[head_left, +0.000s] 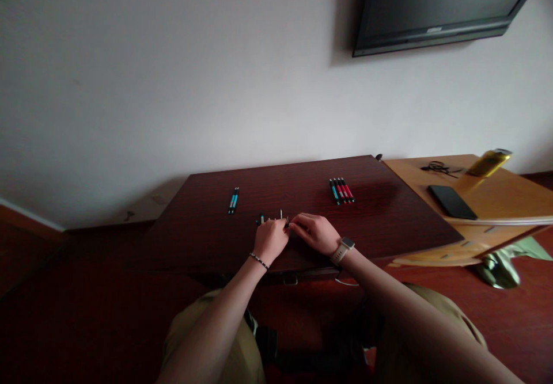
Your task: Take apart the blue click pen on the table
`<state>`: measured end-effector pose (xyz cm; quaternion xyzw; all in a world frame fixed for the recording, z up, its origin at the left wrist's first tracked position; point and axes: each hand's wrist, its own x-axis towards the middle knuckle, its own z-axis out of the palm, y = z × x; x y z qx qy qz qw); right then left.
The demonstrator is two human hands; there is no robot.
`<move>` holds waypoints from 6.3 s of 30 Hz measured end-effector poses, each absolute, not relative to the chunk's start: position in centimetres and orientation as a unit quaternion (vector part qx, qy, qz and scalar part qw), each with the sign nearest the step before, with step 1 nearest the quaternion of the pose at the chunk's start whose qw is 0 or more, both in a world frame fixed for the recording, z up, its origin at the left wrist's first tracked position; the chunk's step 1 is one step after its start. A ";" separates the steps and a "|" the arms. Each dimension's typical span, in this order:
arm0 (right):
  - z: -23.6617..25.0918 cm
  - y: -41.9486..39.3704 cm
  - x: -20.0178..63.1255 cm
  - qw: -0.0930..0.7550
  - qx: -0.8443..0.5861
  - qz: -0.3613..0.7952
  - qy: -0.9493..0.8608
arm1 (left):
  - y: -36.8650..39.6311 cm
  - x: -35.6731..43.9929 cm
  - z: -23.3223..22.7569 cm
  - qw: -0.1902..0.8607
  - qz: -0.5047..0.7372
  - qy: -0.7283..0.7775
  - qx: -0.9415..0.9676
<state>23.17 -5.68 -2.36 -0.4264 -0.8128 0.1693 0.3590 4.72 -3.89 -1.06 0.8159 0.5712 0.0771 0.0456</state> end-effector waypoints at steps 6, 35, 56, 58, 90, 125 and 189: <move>-2.4 -5.7 23.3 0.341 -0.439 0.138 -0.820 | -4.1 5.0 -1.3 0.055 0.082 0.561 0.822; -2.8 -5.4 23.3 0.361 -0.484 0.128 -0.786 | -4.1 4.9 -1.5 0.025 0.100 0.553 0.827; -2.0 -5.8 23.3 0.365 -0.413 0.173 -0.816 | -3.9 4.7 -1.2 0.039 0.077 0.575 0.814; -1.9 -5.9 23.2 0.358 -0.416 0.171 -0.818 | -4.0 4.8 -1.2 0.039 0.080 0.575 0.813; -2.1 -5.9 23.1 0.361 -0.491 0.139 -0.781 | -5.5 6.0 -1.5 0.050 0.079 0.520 0.849; -1.5 -6.4 23.4 0.355 -0.413 0.198 -0.815 | -4.2 4.7 -1.6 0.040 0.102 0.543 0.832; -4.6 -3.0 21.4 0.270 -0.573 0.140 -0.761 | -7.8 2.6 -1.0 0.072 0.173 0.499 0.846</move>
